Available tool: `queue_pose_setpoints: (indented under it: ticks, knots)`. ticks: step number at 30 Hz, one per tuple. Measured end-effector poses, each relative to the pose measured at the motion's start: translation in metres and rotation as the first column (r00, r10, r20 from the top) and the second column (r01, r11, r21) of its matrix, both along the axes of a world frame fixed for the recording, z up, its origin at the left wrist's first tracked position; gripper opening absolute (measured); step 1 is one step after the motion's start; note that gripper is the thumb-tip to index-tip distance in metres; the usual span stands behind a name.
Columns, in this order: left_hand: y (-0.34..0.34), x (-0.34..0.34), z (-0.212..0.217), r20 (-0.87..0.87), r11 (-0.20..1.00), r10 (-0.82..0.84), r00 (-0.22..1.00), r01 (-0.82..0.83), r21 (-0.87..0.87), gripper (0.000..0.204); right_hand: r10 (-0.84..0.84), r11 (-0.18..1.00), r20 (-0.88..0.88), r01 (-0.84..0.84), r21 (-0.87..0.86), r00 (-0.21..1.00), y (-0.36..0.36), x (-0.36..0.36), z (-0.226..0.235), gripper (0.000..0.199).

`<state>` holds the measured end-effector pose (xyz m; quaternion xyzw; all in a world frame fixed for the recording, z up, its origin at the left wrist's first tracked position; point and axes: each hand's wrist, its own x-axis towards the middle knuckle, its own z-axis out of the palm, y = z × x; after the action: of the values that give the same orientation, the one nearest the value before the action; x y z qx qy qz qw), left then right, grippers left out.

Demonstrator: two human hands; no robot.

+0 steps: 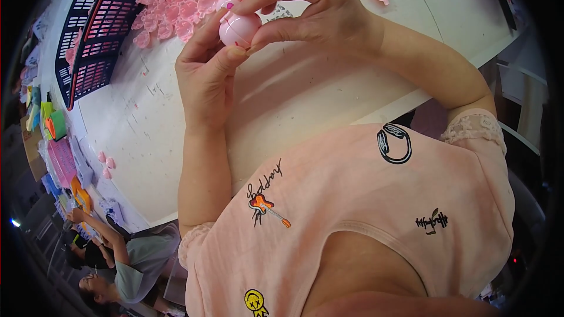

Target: The person assembles small plastic components into a ball-like toy by hand.

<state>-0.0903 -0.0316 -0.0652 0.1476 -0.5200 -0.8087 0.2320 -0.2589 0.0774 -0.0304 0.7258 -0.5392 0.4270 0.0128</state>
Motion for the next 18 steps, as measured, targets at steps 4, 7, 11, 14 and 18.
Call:
queue_pose_setpoints:
  ticks: [4, 7, 11, 14, 18]
  knots:
    - [0.000, -0.001, 0.001, 0.015, 1.000, 0.001, 1.000, 0.000, -0.019, 0.046, 0.085, 0.990, 0.476, -0.127, 0.055, 0.875, 0.003, 0.003, -0.003, 0.028]
    - [0.000, -0.001, 0.002, 0.000, 1.000, 0.013, 1.000, -0.013, -0.021, 0.045, -0.117, 0.992, -0.187, 0.105, -0.076, 0.975, 0.000, 0.001, 0.000, 0.029]
    - [0.002, -0.002, 0.002, 0.036, 0.999, 0.022, 0.999, -0.020, -0.041, 0.045, 0.019, 0.999, 0.219, -0.011, -0.035, 0.976, 0.001, 0.000, -0.002, 0.029]
    - [0.002, -0.001, 0.002, 0.024, 0.999, 0.021, 0.999, -0.020, -0.033, 0.045, -0.075, 0.997, -0.087, 0.075, -0.003, 0.993, 0.001, -0.002, -0.003, 0.029]
    - [0.001, -0.002, 0.002, 0.015, 1.000, 0.022, 1.000, -0.022, -0.006, 0.047, -0.055, 0.989, -0.216, 0.024, -0.144, 0.975, 0.000, -0.007, 0.002, 0.029]
